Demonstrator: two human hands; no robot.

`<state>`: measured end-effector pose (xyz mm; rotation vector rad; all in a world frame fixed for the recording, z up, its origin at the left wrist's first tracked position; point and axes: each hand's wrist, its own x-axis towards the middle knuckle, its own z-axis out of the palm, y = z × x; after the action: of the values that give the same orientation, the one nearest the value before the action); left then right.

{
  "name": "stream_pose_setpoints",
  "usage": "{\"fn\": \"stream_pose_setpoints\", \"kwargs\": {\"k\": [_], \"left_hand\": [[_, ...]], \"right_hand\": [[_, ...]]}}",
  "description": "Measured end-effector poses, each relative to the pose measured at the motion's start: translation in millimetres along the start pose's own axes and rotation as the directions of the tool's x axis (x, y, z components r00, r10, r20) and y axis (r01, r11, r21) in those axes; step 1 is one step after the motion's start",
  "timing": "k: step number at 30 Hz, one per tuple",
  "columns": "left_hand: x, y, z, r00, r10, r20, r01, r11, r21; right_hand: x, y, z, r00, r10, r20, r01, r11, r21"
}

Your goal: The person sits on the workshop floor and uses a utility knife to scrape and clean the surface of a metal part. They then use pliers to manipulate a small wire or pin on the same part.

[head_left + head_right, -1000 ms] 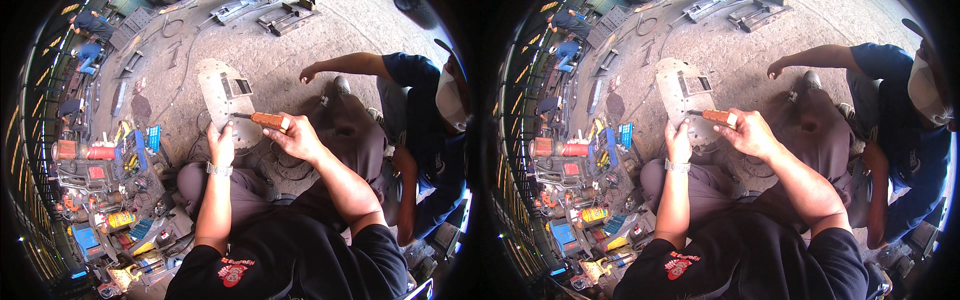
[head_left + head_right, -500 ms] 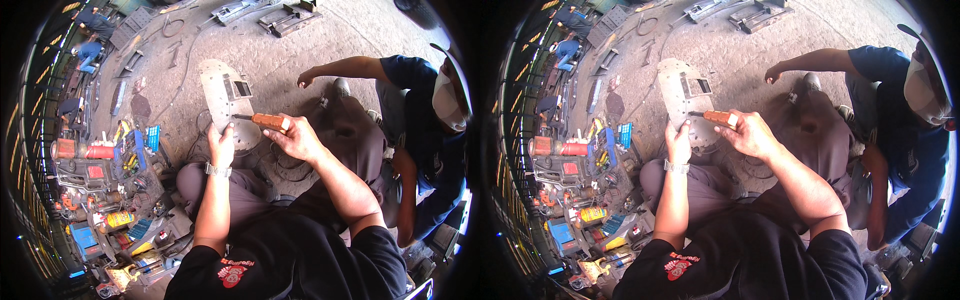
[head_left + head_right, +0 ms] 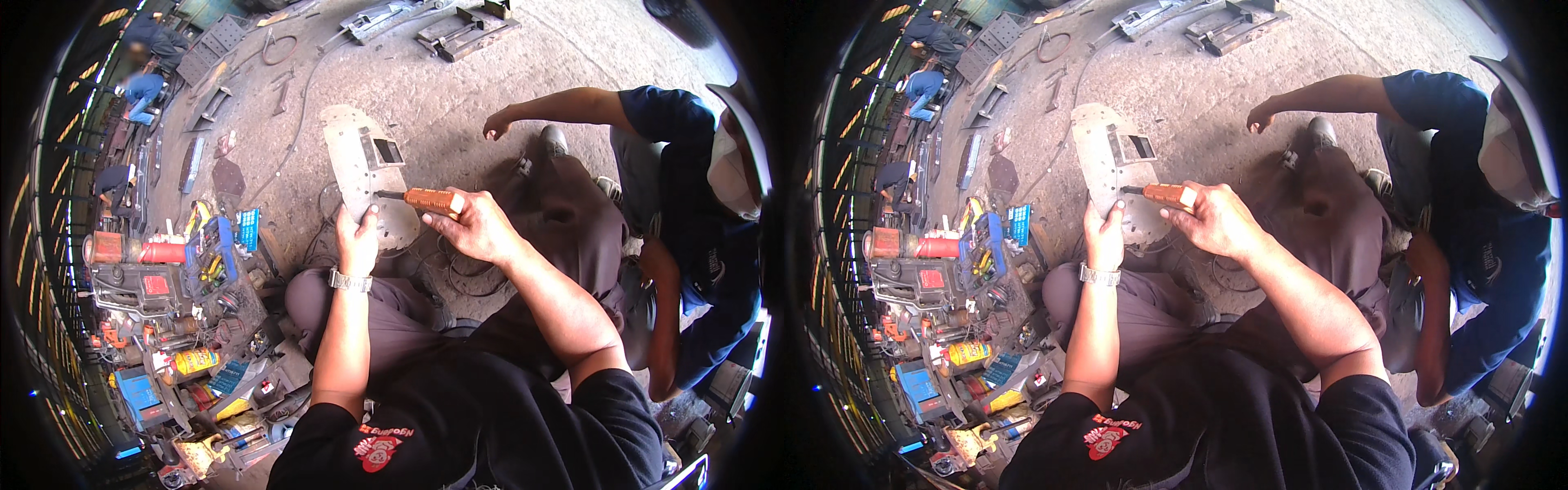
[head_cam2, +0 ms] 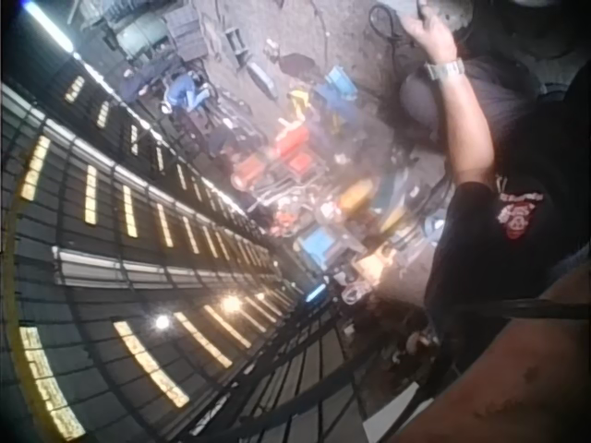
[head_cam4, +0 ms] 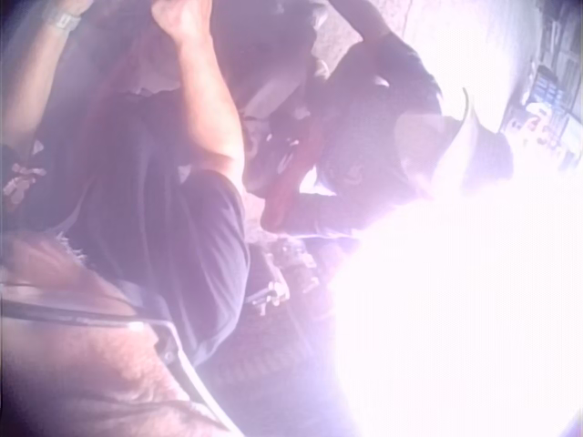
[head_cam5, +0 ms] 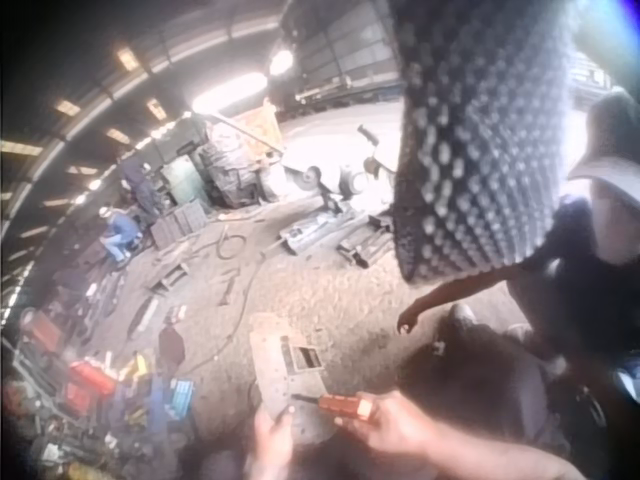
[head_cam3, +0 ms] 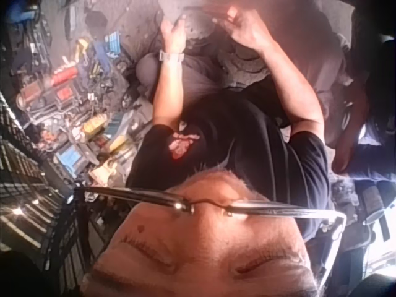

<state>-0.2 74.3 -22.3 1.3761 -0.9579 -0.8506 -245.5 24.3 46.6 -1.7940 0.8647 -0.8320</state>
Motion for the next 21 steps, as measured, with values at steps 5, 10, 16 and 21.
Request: {"fn": "stream_pose_setpoints", "kwargs": {"k": [5,10,16,21], "left_hand": [[-0.2,1.0,-0.2,1.000,0.026,0.005,-0.026,0.999,0.037],[0.0,3.7,1.9,0.998,0.052,0.026,-0.053,0.998,0.034],[1.3,0.4,-5.8,0.998,0.036,0.054,-0.042,0.992,0.119],[0.7,2.5,-1.2,0.998,0.059,0.036,-0.062,0.994,0.089]], "right_hand": [[0.5,-3.4,-2.5,0.998,0.052,0.041,-0.051,0.999,-0.006],[0.1,0.6,-0.8,0.999,0.032,0.029,-0.032,0.999,-0.021],[1.3,3.4,2.5,0.999,0.034,0.032,-0.034,0.999,-0.016],[0.6,7.3,3.8,0.999,0.027,0.021,-0.027,1.000,-0.011]]}}
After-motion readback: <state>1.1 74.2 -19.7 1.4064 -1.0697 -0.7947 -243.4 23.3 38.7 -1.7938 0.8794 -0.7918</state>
